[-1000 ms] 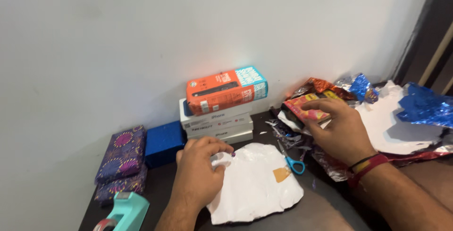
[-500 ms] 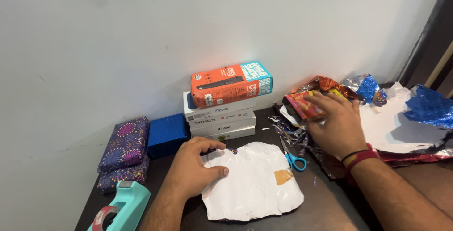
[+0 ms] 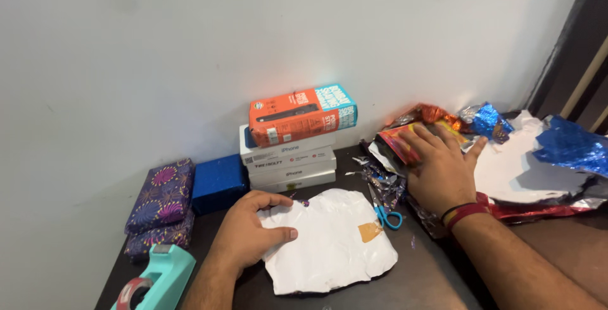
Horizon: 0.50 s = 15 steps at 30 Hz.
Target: The person cuts a piece of white paper with scissors, places a small box on it, folds the paper around the box, and secures the folds with tape. The person repeats folding and taping steps to fully enclose the box in the paper.
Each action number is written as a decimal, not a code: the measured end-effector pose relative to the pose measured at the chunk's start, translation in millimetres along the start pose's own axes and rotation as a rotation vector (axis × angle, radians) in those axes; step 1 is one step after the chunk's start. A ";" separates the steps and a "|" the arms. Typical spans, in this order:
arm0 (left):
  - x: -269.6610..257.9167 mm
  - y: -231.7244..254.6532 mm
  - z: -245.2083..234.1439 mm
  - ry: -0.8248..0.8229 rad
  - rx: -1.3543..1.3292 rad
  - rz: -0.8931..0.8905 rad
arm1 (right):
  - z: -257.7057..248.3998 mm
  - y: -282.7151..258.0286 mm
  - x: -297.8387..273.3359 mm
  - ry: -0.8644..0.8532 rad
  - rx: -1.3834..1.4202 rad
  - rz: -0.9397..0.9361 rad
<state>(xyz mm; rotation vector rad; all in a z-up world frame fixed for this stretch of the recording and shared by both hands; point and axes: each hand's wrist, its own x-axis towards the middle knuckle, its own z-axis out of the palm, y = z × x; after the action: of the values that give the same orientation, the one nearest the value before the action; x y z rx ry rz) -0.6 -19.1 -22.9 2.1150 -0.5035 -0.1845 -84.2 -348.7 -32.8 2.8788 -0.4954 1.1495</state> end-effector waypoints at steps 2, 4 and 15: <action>1.9 0.3 5.0 0.022 -0.063 0.086 | -10.0 -2.0 7.2 -0.044 0.079 0.062; 5.5 -0.3 5.0 0.054 -0.035 0.125 | -19.2 -8.6 21.3 -0.097 0.112 0.067; 0.0 7.6 3.5 0.095 0.168 0.136 | -53.8 -8.8 67.5 -0.310 0.180 0.146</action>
<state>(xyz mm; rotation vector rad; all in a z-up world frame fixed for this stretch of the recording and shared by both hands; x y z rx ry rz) -3.9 -25.4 -18.6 2.2305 -0.6221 0.0378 -71.7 -353.5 52.9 3.2464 -0.6495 0.7980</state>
